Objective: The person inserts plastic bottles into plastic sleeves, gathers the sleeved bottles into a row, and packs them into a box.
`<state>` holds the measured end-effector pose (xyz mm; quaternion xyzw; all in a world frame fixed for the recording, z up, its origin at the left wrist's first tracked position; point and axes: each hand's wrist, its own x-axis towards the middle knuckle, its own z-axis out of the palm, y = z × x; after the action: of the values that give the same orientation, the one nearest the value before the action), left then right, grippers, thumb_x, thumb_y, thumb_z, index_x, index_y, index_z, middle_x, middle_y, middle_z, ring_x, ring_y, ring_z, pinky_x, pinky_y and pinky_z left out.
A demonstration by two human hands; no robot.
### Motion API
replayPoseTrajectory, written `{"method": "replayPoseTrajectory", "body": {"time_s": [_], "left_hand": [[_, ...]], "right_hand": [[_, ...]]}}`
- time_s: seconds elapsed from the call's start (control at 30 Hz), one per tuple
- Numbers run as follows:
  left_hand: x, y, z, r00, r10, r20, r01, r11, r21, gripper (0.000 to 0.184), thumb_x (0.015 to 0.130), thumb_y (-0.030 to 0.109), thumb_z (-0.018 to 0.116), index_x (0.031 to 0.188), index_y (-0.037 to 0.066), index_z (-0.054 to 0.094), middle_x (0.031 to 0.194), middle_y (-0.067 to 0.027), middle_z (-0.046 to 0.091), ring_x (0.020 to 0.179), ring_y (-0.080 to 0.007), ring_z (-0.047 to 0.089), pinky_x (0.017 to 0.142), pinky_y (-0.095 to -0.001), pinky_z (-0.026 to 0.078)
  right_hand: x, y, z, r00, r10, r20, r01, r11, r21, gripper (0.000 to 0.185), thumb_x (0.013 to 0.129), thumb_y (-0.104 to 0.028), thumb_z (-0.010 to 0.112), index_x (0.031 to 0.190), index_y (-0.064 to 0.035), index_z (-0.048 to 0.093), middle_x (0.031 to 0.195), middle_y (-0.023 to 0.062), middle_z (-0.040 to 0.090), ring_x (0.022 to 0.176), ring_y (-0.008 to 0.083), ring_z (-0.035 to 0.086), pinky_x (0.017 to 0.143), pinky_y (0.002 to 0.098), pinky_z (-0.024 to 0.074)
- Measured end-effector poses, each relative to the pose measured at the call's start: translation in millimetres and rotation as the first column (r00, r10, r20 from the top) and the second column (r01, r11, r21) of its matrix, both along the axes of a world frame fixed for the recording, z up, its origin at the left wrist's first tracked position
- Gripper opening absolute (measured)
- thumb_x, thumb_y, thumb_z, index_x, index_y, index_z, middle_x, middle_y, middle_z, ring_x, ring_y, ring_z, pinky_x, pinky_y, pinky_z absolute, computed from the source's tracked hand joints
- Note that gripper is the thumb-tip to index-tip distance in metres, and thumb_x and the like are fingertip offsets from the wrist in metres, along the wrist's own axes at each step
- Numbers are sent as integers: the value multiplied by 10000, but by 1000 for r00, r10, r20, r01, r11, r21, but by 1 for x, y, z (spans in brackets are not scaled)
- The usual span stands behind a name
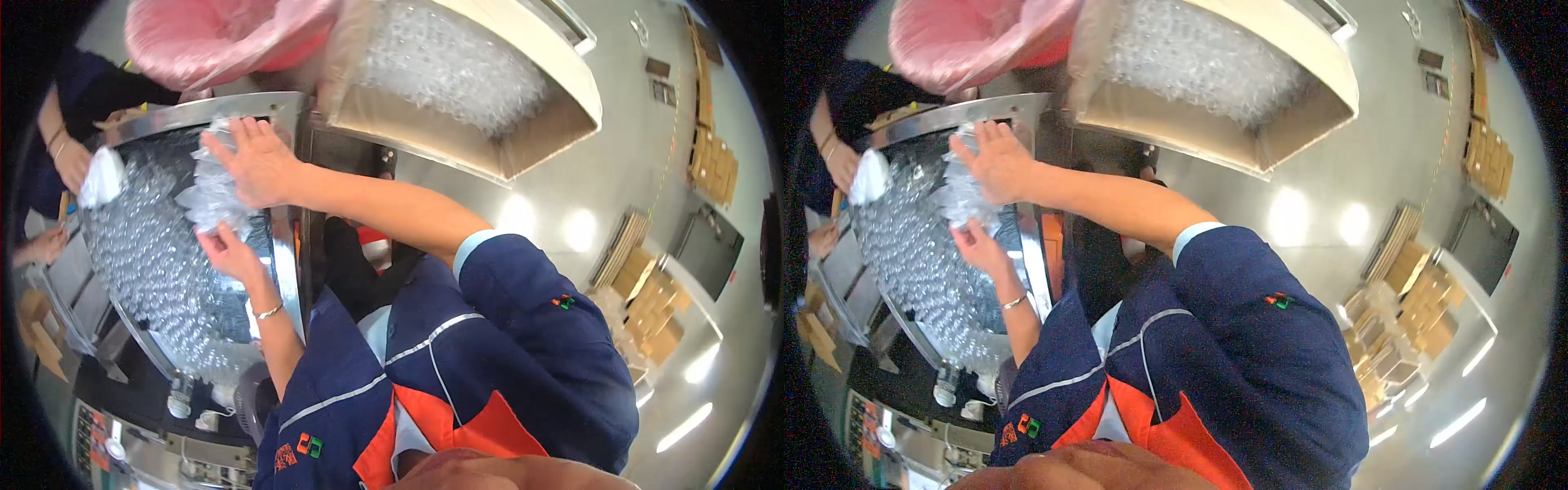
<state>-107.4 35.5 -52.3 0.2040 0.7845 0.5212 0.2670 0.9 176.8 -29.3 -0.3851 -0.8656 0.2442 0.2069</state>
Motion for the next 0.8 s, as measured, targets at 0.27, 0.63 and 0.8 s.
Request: {"method": "replayPoseTrajectory", "body": {"time_s": [0.27, 0.63, 0.8], "left_hand": [[95, 91, 43, 886, -420, -197, 436, 899, 40, 441, 934, 49, 503, 1343, -59, 379, 1167, -116, 561, 989, -147, 550, 862, -275, 448], [353, 251, -61, 406, -855, -323, 883, 459, -102, 391, 833, 242, 655, 1092, -42, 579, 806, -140, 653, 723, -181, 586, 703, -318, 466], [425, 314, -119, 45, -576, -816, 966, 233, -112, 266, 851, 189, 593, 1053, 22, 644, 1035, -162, 656, 960, -361, 608, 841, -426, 469]], "right_hand": [[146, 22, 30, 862, -487, -140, 498, 865, 60, 829, 605, -251, 682, 1271, 108, 344, 1106, 253, 458, 961, 381, 470, 829, 465, 392], [414, 57, -41, 375, -909, 181, 914, 395, 94, 680, 730, -301, 605, 1126, 215, 409, 1103, 402, 487, 1064, 456, 498, 951, 504, 383], [501, 87, -47, 588, -758, 284, 809, 553, -198, 642, 756, -343, 601, 1275, 2, 444, 1256, 246, 484, 1150, 418, 462, 991, 470, 362]]}}
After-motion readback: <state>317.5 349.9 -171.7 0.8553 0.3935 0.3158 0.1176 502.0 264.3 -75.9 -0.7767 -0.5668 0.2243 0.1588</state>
